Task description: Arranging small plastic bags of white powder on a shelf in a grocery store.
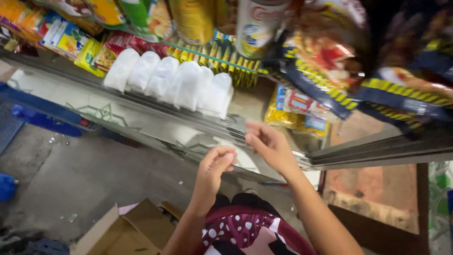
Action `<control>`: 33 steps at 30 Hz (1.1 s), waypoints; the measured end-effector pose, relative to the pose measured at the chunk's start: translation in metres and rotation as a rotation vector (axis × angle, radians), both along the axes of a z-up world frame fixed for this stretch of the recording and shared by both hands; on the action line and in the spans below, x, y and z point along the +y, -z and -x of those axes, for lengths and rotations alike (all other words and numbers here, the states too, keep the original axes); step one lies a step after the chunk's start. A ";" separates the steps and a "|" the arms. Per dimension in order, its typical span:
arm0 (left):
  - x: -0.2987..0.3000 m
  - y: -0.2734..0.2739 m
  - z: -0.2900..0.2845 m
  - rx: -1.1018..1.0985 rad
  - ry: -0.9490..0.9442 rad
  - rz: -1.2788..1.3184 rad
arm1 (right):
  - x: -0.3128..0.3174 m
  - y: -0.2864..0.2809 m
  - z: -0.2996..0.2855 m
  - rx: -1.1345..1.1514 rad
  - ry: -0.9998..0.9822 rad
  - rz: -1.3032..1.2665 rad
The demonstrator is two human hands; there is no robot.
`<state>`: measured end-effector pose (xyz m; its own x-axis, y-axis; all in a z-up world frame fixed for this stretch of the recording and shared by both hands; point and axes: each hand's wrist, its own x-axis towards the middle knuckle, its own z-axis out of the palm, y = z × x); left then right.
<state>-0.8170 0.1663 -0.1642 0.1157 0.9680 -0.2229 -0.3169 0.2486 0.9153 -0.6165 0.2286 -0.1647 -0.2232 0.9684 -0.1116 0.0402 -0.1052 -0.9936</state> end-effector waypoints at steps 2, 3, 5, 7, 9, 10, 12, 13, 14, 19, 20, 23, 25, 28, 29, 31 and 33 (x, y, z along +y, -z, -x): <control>0.012 0.007 0.020 -0.013 -0.011 0.017 | 0.026 0.008 0.022 -0.035 0.026 0.008; 0.017 0.009 0.030 -0.021 -0.004 0.014 | 0.038 0.014 0.030 -0.034 0.049 -0.007; 0.025 0.015 0.046 -0.027 0.013 0.012 | 0.062 0.024 0.045 -0.031 0.082 -0.021; 0.031 0.020 0.059 -0.042 0.040 -0.008 | 0.084 0.030 0.056 -0.025 0.170 -0.008; 0.038 0.019 0.070 -0.030 0.052 0.004 | 0.107 0.040 0.063 -0.059 0.217 0.017; 0.041 0.019 0.074 -0.019 0.055 0.015 | 0.119 0.046 0.066 -0.093 0.255 0.042; 0.045 0.017 0.083 -0.018 0.060 0.021 | 0.130 0.047 0.073 -0.152 0.290 0.058; 0.047 0.017 0.086 -0.016 0.055 0.026 | 0.137 0.047 0.077 -0.211 0.316 0.072; 0.049 0.018 0.089 -0.018 0.059 0.025 | 0.140 0.044 0.079 -0.214 0.320 0.071; 0.053 0.026 0.102 0.007 0.070 0.082 | 0.153 0.038 0.096 -0.335 0.258 0.063; 0.054 0.027 0.105 0.006 0.070 0.082 | 0.156 0.039 0.098 -0.336 0.259 0.064; 0.054 0.029 0.112 -0.004 0.068 0.111 | 0.165 0.042 0.104 -0.356 0.308 0.125; 0.053 0.027 0.117 0.001 0.062 0.112 | 0.170 0.046 0.106 -0.330 0.331 0.134; 0.053 0.032 0.122 0.008 0.059 0.112 | 0.168 0.036 0.112 -0.351 0.366 0.095; 0.053 0.031 0.124 0.006 0.058 0.111 | 0.169 0.042 0.111 -0.353 0.365 0.093; 0.053 0.030 0.126 0.004 0.052 0.117 | 0.171 0.055 0.110 -0.241 0.422 0.061; 0.054 0.030 0.126 -0.002 0.055 0.115 | 0.165 0.058 0.109 -0.239 0.429 0.006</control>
